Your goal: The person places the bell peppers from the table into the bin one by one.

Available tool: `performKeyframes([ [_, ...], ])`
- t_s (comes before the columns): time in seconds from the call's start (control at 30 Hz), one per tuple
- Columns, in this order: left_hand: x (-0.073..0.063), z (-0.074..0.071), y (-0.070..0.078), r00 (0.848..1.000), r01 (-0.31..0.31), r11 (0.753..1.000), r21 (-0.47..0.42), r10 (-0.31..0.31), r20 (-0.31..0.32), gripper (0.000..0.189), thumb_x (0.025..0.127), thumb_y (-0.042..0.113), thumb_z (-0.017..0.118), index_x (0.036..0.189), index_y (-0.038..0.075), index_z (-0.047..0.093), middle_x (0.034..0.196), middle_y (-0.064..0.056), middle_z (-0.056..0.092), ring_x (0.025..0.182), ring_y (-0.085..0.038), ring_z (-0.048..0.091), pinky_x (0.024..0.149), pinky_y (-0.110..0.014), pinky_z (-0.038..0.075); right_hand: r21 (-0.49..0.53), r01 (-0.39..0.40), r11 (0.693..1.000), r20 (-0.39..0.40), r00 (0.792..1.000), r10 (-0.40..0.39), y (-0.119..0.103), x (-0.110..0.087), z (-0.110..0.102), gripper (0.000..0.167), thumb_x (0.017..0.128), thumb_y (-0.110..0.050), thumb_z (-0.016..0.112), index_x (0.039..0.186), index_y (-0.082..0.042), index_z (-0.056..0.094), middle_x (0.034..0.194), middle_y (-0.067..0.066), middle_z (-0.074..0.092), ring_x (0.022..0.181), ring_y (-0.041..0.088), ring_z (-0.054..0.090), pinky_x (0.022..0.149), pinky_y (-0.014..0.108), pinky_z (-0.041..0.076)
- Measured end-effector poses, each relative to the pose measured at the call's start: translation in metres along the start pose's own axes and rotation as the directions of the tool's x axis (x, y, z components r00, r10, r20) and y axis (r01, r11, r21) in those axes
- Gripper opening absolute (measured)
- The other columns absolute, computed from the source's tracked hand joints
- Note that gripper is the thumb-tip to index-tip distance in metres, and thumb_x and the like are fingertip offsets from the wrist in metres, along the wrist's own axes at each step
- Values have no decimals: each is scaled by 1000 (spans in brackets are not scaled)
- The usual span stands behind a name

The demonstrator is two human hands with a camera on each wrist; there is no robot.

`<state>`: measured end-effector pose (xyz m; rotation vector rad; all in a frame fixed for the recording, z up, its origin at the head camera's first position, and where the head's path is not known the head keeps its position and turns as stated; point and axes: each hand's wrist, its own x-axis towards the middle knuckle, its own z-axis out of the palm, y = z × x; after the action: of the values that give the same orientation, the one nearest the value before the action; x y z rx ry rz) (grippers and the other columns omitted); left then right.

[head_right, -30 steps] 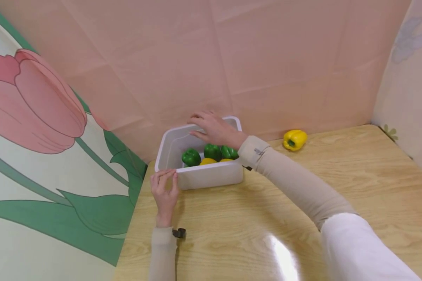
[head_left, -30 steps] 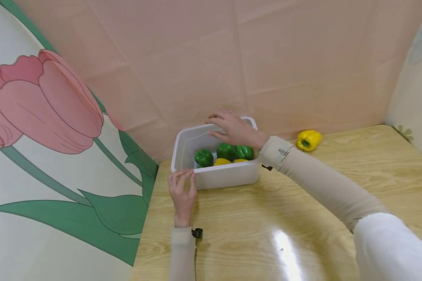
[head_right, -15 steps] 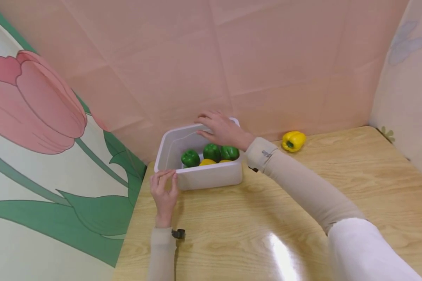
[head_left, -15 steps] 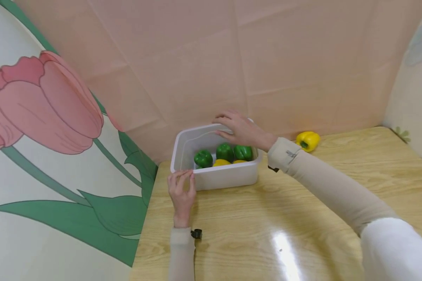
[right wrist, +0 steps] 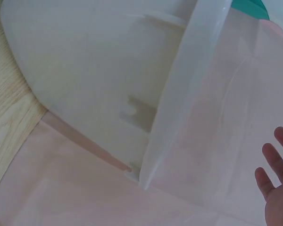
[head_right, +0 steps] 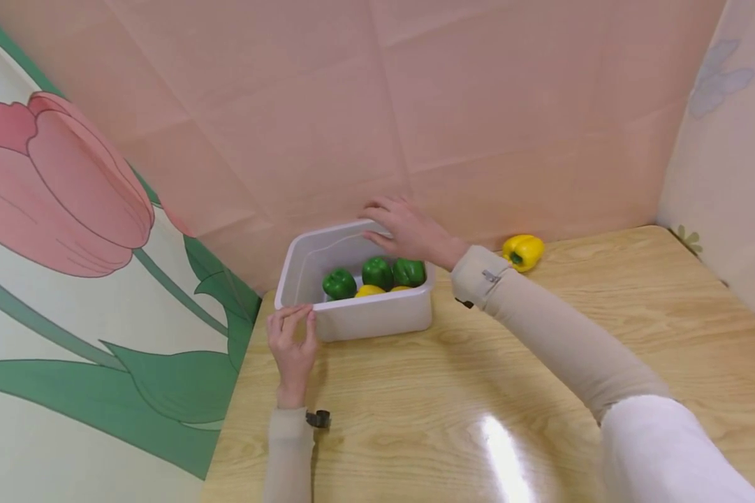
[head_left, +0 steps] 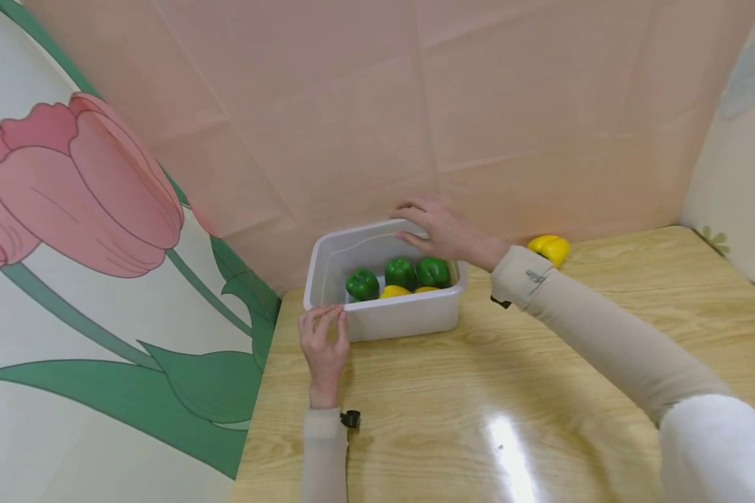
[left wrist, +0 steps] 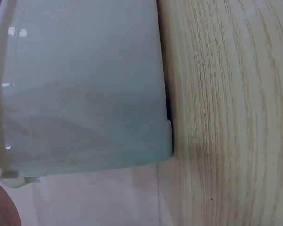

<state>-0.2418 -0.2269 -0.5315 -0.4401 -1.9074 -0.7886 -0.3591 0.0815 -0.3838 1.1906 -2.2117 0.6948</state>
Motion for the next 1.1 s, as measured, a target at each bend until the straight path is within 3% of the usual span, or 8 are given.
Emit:
performKeyframes([
  [0.73, 2, 0, 1, 1000, 2, 1000, 14, -2, 1, 12, 97, 12, 78, 108, 7, 80, 108, -13, 73, 104, -34, 63, 94, -39, 50, 31, 80, 996, -129, 989, -75, 18, -23, -8, 38, 91, -9, 84, 126, 2, 72, 122, 19, 70, 113, 37, 65, 98, 57, 53],
  [1.1, 0, 1, -1, 1000, -16, 1000, 15, 16, -11, 12, 96, 11, 78, 107, 7, 80, 107, -13, 73, 102, -34, 63, 94, -38, 49, 37, 45, 998, -137, 990, -40, 19, -35, -17, 43, 89, -9, 86, 128, 1, 71, 126, 20, 70, 115, 38, 67, 99, 57, 56],
])
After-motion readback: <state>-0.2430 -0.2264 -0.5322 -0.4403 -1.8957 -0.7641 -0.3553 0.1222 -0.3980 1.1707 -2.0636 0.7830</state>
